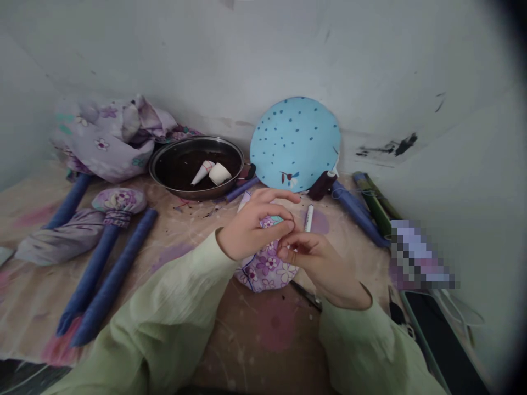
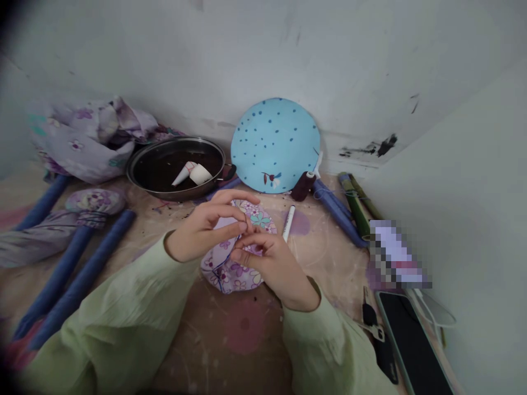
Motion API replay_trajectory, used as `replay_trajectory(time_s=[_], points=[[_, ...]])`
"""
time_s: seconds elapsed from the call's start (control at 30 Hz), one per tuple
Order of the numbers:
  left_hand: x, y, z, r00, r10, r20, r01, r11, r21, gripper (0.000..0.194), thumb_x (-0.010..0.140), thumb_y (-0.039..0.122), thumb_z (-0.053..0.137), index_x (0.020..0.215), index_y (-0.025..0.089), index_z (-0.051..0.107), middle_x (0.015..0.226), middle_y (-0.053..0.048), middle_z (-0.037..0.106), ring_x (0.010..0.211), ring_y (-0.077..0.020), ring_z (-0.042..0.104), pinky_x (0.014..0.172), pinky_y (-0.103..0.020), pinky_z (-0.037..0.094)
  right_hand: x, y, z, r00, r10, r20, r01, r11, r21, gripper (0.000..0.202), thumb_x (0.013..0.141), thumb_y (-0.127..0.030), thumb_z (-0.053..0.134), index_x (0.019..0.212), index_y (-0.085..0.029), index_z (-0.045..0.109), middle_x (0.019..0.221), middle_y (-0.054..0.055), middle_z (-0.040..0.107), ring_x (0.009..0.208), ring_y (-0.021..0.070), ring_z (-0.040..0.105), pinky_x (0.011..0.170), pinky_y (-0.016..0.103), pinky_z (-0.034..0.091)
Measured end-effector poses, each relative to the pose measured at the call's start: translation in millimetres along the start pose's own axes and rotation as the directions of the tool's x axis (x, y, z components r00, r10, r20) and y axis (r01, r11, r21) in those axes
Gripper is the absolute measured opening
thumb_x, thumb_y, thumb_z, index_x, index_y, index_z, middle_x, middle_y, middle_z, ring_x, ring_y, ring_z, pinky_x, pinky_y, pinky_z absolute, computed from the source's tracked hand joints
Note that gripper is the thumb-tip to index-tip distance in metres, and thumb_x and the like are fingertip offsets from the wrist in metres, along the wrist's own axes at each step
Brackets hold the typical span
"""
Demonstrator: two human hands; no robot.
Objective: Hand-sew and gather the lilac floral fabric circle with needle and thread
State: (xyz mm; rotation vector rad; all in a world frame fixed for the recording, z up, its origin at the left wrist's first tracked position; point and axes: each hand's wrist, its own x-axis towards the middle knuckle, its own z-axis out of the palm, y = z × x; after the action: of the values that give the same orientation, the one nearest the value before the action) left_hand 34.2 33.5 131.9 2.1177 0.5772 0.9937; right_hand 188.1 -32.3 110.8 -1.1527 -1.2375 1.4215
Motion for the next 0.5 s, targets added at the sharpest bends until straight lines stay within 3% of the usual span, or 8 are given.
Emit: replay_trajectory(time_s=[0.13, 0.23, 0.3, 0.4, 0.5], points=[[1.2, -5.2, 0.3, 0.996, -0.070, 0.058, 0.073, 0.997, -0.041, 0.017, 0.084, 0.022, 0.054, 0.078, 0.017, 0.069, 0.116, -0.009, 0.061, 0.113, -0.0236, 0.053, 0.102, -0.045, 0.036, -2.5, 0.1, 6.1, 0.994, 0.107, -0.002, -0.101, 0.948, 0.302, 0.017, 0.057, -0.036, 0.083, 0.060, -0.024, 0.070, 0.063, -0.003, 0.055, 0.063, 0.0099, 0.045, 0.062, 0.024, 0.037], [1.2, -8.4, -7.2, 0.986, -0.124, 0.110, 0.124, 0.992, 0.006, 0.024, 0.088, 0.026, 0.048, 0.082, 0.017, 0.070, 0.114, -0.009, 0.062, 0.111, -0.0224, 0.055, 0.099, -0.043, 0.039, -5.4, -1.6, 8.0, 0.993, 0.117, -0.012, -0.104, 0.921, 0.376, 0.017, 0.058, -0.035, 0.082, 0.059, -0.023, 0.070, 0.065, -0.002, 0.056, 0.066, 0.0101, 0.046, 0.063, 0.024, 0.038], [0.7, -8.3, -14.8, 0.988, -0.141, 0.067, 0.135, 0.987, 0.091, 0.024, 0.087, 0.028, 0.050, 0.081, 0.017, 0.070, 0.113, -0.010, 0.062, 0.108, -0.0228, 0.056, 0.098, -0.043, 0.040, -7.1, -3.1, 7.7, 0.994, 0.098, -0.040, -0.075, 0.920, 0.385, 0.016, 0.060, -0.035, 0.081, 0.059, -0.023, 0.070, 0.067, -0.002, 0.056, 0.068, 0.0105, 0.047, 0.065, 0.024, 0.039], [-0.4, -1.3, -24.8, 0.995, -0.070, -0.068, 0.084, 0.968, 0.234, 0.017, 0.081, 0.029, 0.058, 0.077, 0.016, 0.068, 0.107, -0.010, 0.063, 0.102, -0.0228, 0.058, 0.095, -0.043, 0.041, -9.2, -5.3, 6.6, 0.995, 0.061, -0.079, -0.026, 0.921, 0.388, 0.014, 0.063, -0.034, 0.079, 0.059, -0.024, 0.070, 0.070, -0.002, 0.057, 0.071, 0.0111, 0.048, 0.067, 0.024, 0.039], [-1.9, 11.8, -27.9, 0.998, 0.058, 0.001, -0.057, 0.985, 0.162, 0.011, 0.080, 0.025, 0.061, 0.078, 0.018, 0.069, 0.088, -0.006, 0.065, 0.083, -0.0158, 0.062, 0.080, -0.030, 0.049, -11.1, -6.3, 5.8, 0.993, 0.055, -0.103, -0.012, 0.923, 0.385, 0.013, 0.063, -0.034, 0.078, 0.060, -0.025, 0.070, 0.071, -0.002, 0.058, 0.071, 0.0116, 0.049, 0.067, 0.026, 0.039]])
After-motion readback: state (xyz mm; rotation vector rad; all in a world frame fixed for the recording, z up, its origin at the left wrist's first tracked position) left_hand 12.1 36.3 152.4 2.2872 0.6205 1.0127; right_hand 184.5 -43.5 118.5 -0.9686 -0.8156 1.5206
